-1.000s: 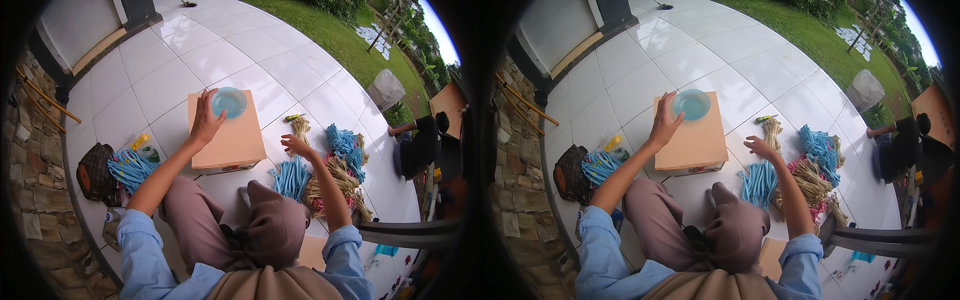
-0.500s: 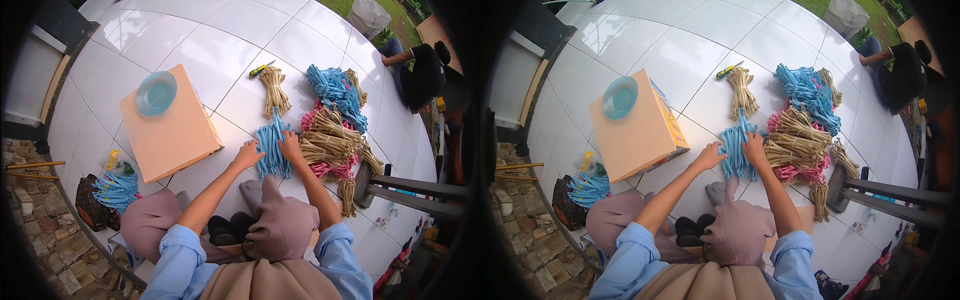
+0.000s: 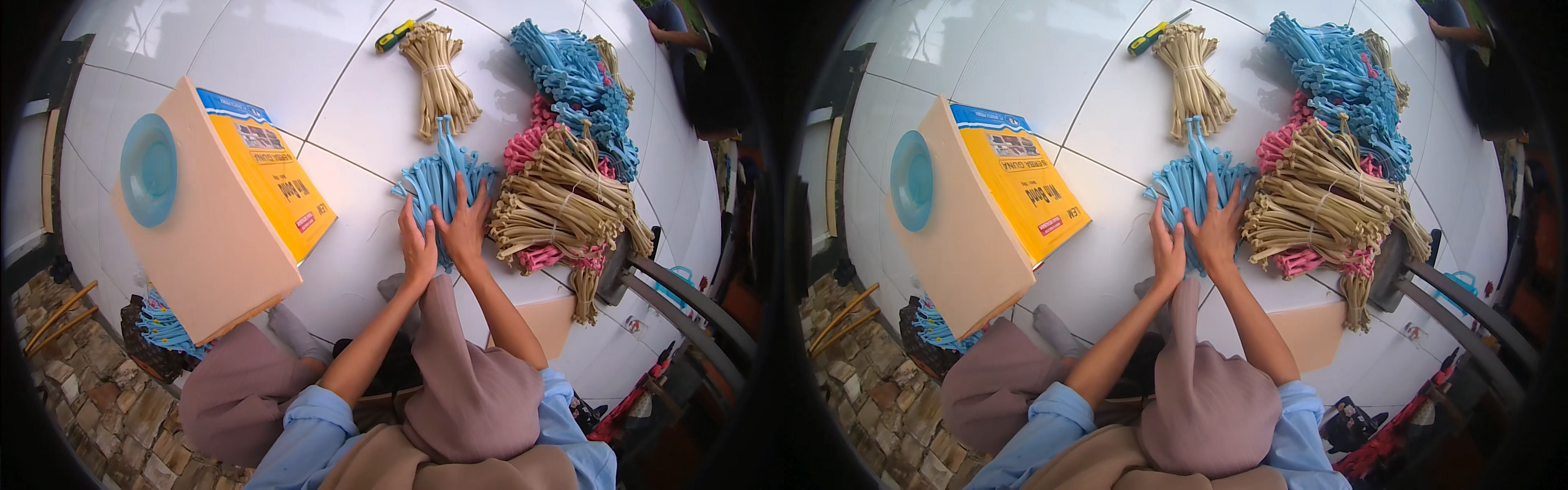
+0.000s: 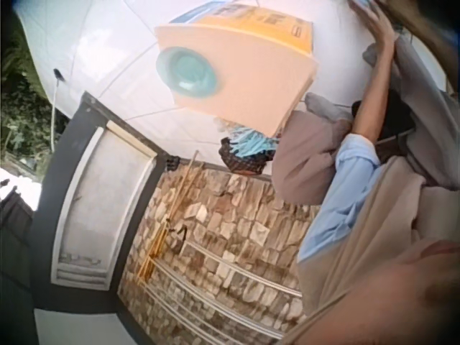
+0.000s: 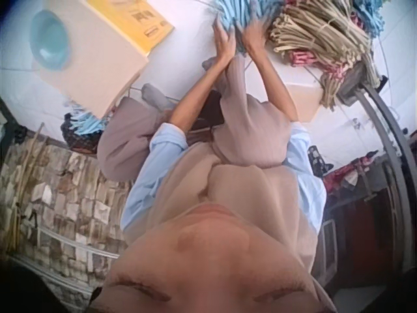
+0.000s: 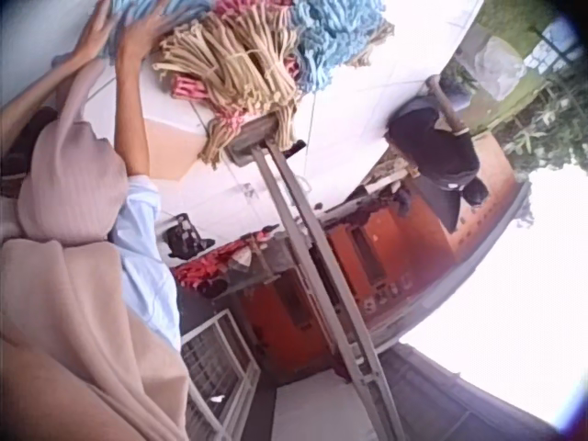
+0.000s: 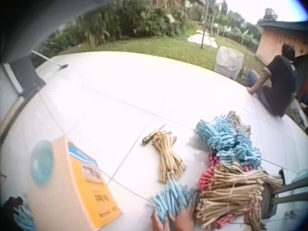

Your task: The person pours adhesive into a dish and then applies the adhesive to the ends of light blue shoe straps using a small tool.

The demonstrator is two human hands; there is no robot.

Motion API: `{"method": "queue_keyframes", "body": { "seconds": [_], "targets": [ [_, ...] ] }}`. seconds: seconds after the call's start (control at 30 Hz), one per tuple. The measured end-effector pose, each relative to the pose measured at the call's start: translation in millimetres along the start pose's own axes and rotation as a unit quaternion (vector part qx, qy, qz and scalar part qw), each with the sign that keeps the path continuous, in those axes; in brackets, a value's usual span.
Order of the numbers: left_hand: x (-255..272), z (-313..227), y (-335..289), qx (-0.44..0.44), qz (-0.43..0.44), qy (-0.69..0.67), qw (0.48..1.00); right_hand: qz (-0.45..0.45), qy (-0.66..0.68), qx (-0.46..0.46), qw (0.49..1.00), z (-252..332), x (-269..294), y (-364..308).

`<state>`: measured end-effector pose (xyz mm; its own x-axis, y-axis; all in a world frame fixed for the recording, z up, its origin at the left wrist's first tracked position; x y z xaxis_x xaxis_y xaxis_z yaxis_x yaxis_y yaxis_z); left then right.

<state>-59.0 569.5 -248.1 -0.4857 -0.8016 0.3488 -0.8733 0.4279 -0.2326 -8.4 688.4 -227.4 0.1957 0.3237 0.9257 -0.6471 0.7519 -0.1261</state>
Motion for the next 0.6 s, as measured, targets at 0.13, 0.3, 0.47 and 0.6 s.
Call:
{"method": "queue_keyframes", "body": {
  "seconds": [0.13, 0.3, 0.47, 0.6],
  "targets": [
    [-11.0, 2.8, 11.9, 0.061, 0.021, -0.073, 0.995, 0.022, 0.151, -0.001, 0.988, 6.9, 0.8, 1.5],
    [14.6, -9.0, 16.0, 0.039, -0.025, -0.230, 0.972, 0.023, 0.310, 0.019, 0.950, 40.4, 11.5, 2.7],
    [54.7, -65.5, 53.6, 0.003, -0.043, -0.323, 0.946, -0.023, 0.329, 0.116, 0.937, 99.7, 48.5, 34.4],
    [71.4, -68.1, 103.5, -0.030, -0.060, -0.190, 0.979, -0.033, 0.322, 0.156, 0.933, 133.5, 51.5, 74.8]
  ]
}}
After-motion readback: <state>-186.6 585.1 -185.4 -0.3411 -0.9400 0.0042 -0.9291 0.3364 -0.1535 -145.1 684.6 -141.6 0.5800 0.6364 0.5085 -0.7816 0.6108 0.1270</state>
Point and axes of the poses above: each hand's wrist, its own y-axis towards the middle knuckle, its own x-axis out of the back of the hand, z = x × y, the point moved 9 cm from there along y, towards the middle knuckle
